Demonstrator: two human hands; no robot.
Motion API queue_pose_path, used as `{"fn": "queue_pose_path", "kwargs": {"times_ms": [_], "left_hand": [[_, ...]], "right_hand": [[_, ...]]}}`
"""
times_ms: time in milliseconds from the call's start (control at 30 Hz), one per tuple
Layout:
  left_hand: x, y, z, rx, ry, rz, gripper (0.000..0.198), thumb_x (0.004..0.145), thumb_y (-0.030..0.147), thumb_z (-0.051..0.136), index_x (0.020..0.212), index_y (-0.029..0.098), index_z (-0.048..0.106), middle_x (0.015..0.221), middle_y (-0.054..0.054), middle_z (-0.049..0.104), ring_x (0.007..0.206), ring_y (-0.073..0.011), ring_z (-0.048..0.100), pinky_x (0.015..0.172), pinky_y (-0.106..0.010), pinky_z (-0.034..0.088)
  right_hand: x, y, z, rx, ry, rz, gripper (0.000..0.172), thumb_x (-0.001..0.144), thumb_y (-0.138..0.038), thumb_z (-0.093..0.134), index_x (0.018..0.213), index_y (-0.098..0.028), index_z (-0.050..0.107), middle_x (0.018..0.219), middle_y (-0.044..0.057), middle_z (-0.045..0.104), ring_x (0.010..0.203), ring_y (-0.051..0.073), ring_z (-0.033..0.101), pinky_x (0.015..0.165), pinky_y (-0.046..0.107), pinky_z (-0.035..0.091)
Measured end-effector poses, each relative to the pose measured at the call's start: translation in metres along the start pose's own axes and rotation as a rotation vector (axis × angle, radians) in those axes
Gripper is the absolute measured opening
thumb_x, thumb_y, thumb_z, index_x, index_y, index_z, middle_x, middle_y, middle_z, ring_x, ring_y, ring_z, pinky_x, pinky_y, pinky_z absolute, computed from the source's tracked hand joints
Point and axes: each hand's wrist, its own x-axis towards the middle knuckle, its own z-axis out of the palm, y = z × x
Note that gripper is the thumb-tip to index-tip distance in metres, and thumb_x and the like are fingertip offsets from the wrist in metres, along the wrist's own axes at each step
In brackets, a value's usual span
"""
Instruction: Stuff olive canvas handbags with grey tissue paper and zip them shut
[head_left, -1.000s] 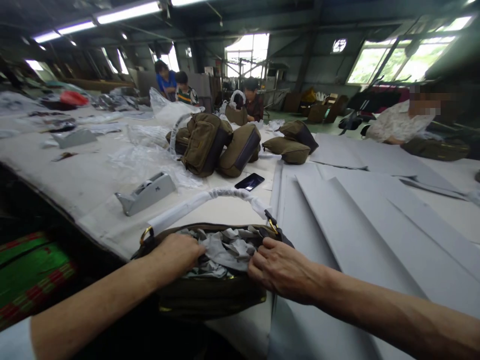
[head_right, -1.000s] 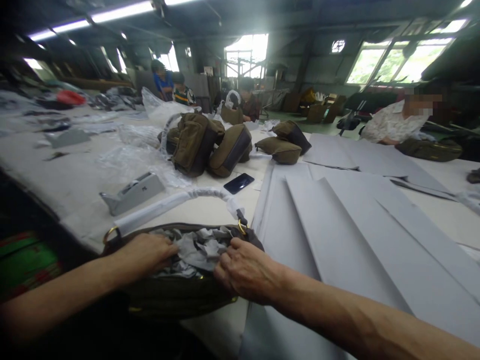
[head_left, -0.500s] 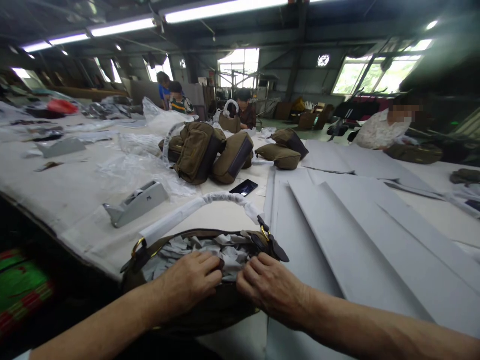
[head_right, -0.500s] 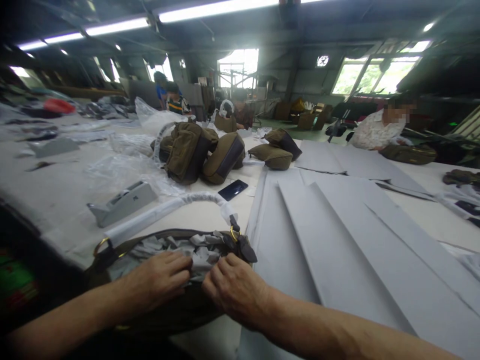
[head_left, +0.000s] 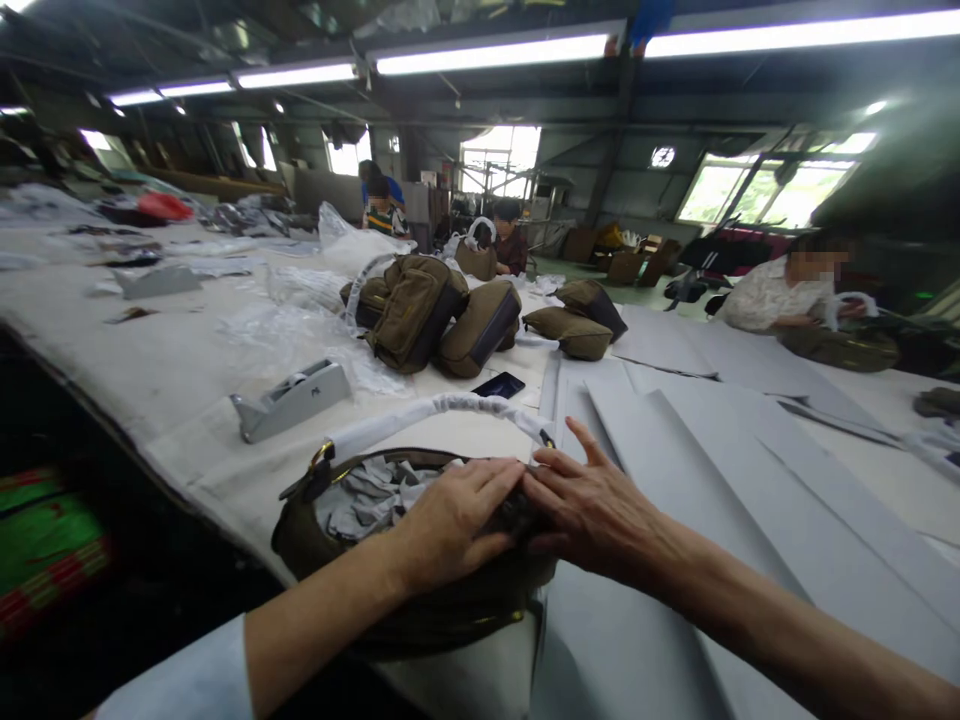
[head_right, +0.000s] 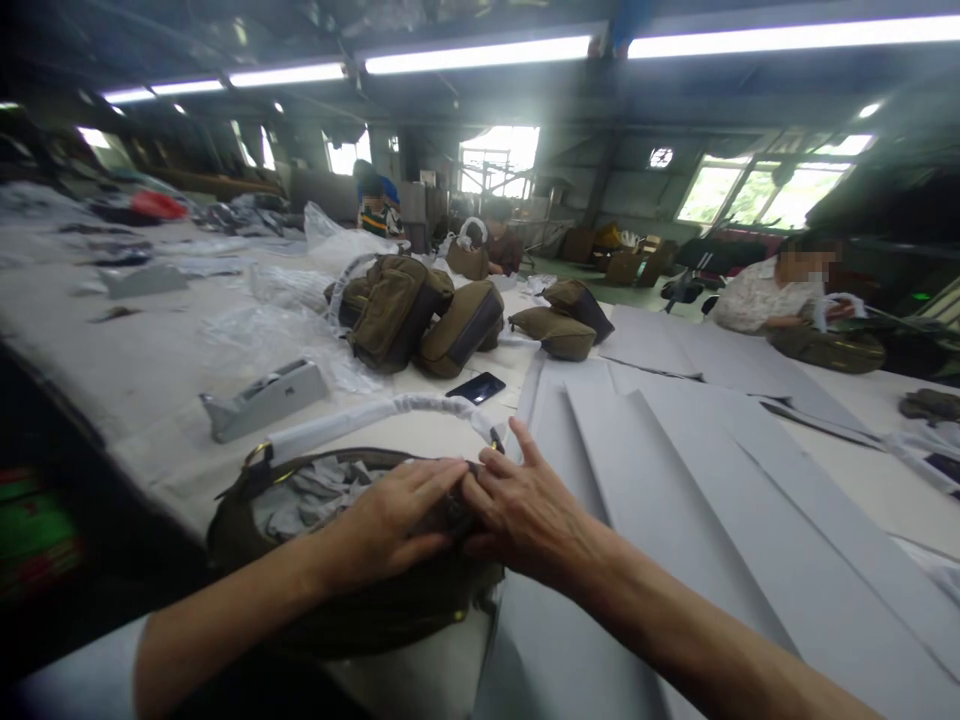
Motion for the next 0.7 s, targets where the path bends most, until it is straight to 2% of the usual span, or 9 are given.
{"fn": "queue_pose_path", "kwargs": {"times_ms": [67,133,200,267,300,400,533,633,700], "left_hand": [[0.006,-0.005,0.013,-0.068,-0.059,-0.026,0.05,0.08,0.033,0.064,0.124,0.016,0.048,0.125,-0.012,0.056,0.112,-0.0263,0.052,0.094,-0.042,0.042],[0.005,-0.009,0.021,-0.148,-0.046,-0.073,0.046,0.081,0.036,0.063,0.121,0.016,0.05,0.116,-0.01,0.061,0.106,-0.0245,0.056,0.091,-0.04,0.043],[0.002,-0.012,0.022,-0.217,0.009,-0.129,0.049,0.081,0.035,0.063,0.123,0.015,0.046,0.115,-0.01,0.06,0.105,-0.022,0.056,0.09,-0.035,0.044],[0.001,-0.011,0.02,-0.217,0.011,-0.151,0.044,0.082,0.033,0.062,0.12,0.015,0.048,0.111,-0.009,0.058,0.101,-0.0202,0.056,0.088,-0.032,0.045],[0.002,-0.01,0.018,-0.192,-0.019,-0.152,0.039,0.082,0.032,0.061,0.117,0.016,0.05,0.107,-0.008,0.057,0.098,-0.0199,0.057,0.086,-0.031,0.046],[0.013,-0.001,0.014,-0.069,-0.15,-0.203,0.028,0.081,0.038,0.061,0.1,0.017,0.057,0.095,-0.007,0.058,0.086,-0.022,0.06,0.076,-0.034,0.049],[0.028,0.013,0.019,0.097,-0.212,-0.34,0.036,0.074,0.047,0.063,0.091,0.015,0.057,0.088,-0.009,0.061,0.079,-0.0304,0.062,0.067,-0.042,0.051],[0.028,0.018,0.025,0.132,-0.153,-0.338,0.034,0.074,0.043,0.061,0.091,0.015,0.056,0.089,-0.011,0.061,0.079,-0.0302,0.061,0.065,-0.042,0.049],[0.023,0.017,0.029,0.108,-0.045,-0.216,0.026,0.076,0.038,0.059,0.089,0.015,0.057,0.09,-0.009,0.061,0.083,-0.0272,0.059,0.07,-0.04,0.046]], "right_hand": [[-0.005,0.006,-0.002,-0.055,-0.049,-0.014,0.047,0.071,-0.05,0.071,0.098,-0.014,0.057,0.083,0.004,0.063,0.091,0.023,0.052,0.106,0.057,0.009],[-0.009,0.008,-0.005,-0.07,-0.087,-0.009,0.043,0.067,-0.049,0.074,0.09,-0.016,0.058,0.079,0.002,0.062,0.085,0.022,0.052,0.101,0.051,0.022],[-0.01,0.009,-0.01,-0.051,-0.134,0.021,0.038,0.068,-0.046,0.074,0.086,-0.018,0.057,0.08,0.002,0.062,0.08,0.02,0.051,0.085,0.041,0.033],[-0.007,0.008,-0.015,-0.037,-0.204,0.068,0.033,0.069,-0.042,0.074,0.084,-0.018,0.058,0.081,0.002,0.062,0.078,0.02,0.052,0.072,0.037,0.033],[-0.005,0.008,-0.016,-0.037,-0.236,0.09,0.03,0.069,-0.039,0.074,0.082,-0.018,0.058,0.08,0.002,0.062,0.077,0.02,0.052,0.07,0.036,0.032],[0.005,0.006,-0.015,-0.054,-0.32,0.128,0.024,0.068,-0.031,0.072,0.078,-0.017,0.057,0.078,0.003,0.062,0.077,0.022,0.053,0.072,0.038,0.031],[0.012,0.005,-0.009,-0.039,-0.369,0.094,0.018,0.065,-0.023,0.067,0.079,-0.016,0.057,0.074,0.004,0.061,0.075,0.022,0.053,0.082,0.041,0.03],[0.011,0.006,-0.013,-0.02,-0.373,0.106,0.018,0.066,-0.022,0.068,0.08,-0.016,0.059,0.074,0.004,0.062,0.078,0.022,0.055,0.093,0.044,0.026],[0.012,0.006,-0.021,0.0,-0.418,0.165,0.021,0.069,-0.032,0.069,0.08,-0.017,0.06,0.079,0.005,0.064,0.08,0.023,0.056,0.091,0.045,0.028]]}}
